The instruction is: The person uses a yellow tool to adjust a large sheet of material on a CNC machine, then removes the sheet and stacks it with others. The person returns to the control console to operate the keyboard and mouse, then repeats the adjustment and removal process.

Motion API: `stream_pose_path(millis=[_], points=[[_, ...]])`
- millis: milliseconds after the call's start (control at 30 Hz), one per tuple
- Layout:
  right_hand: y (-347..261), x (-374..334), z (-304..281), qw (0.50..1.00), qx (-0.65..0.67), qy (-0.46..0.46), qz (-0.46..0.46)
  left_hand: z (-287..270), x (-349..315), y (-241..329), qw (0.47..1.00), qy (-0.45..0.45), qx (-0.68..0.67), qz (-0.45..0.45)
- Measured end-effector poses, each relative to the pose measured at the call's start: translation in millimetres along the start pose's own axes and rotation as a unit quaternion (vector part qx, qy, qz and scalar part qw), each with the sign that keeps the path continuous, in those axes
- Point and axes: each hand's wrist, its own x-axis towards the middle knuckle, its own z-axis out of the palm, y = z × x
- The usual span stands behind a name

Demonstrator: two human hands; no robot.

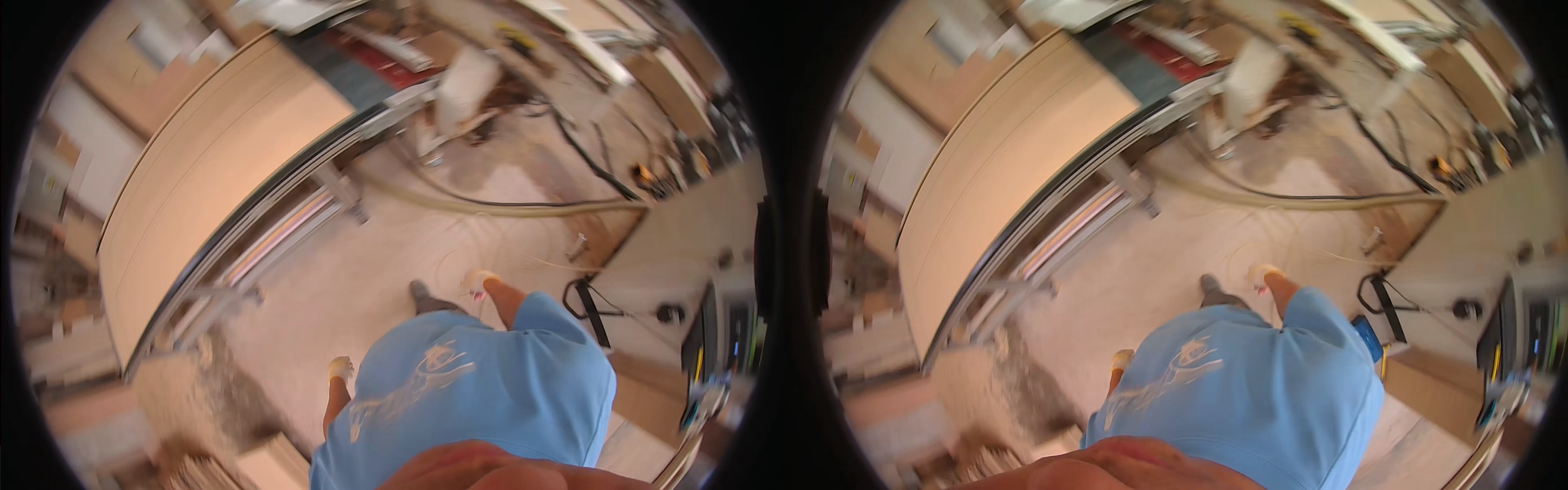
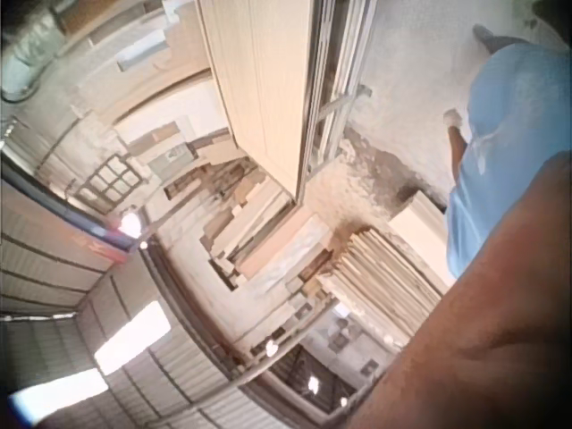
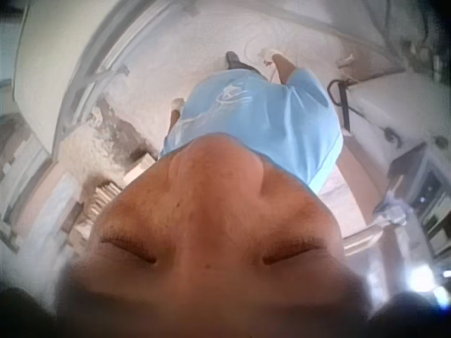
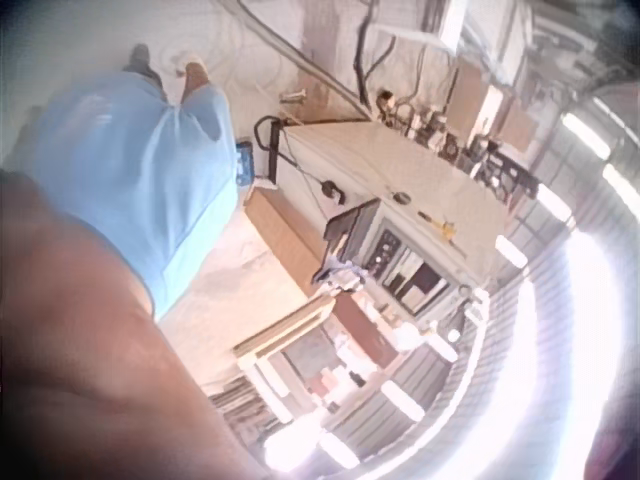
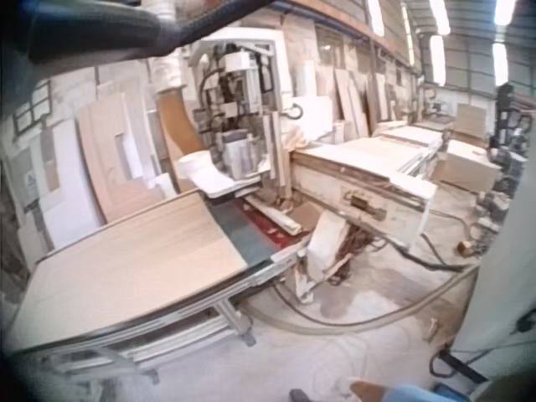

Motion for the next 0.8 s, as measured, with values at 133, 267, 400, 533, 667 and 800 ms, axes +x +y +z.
stream_pose_path(millis=[133,267,400,533,667,800], points=[[-196,48,-64,0.958,-0.171,0.104,-0.205,-30,-28,-76,0.953,-0.079,-0.239,-0.170],[-367,73,-105,0.901,-0.111,0.262,-0.327,-88,34,-94,0.779,-0.064,-0.597,-0.182],[-475,87,-157,0.865,-0.043,0.328,-0.377,-189,169,-60,0.535,0.198,-0.799,-0.192],[-557,97,-225,0.830,-0.096,0.477,-0.273,-330,308,-7,0.554,0.143,-0.820,-0.032],[-600,111,-291,0.831,-0.188,0.490,-0.184,-440,419,49,0.256,-0.051,-0.964,-0.051],[-623,142,-322,0.839,-0.188,0.507,-0.060,-487,461,76,0.818,0.087,-0.568,0.021]])
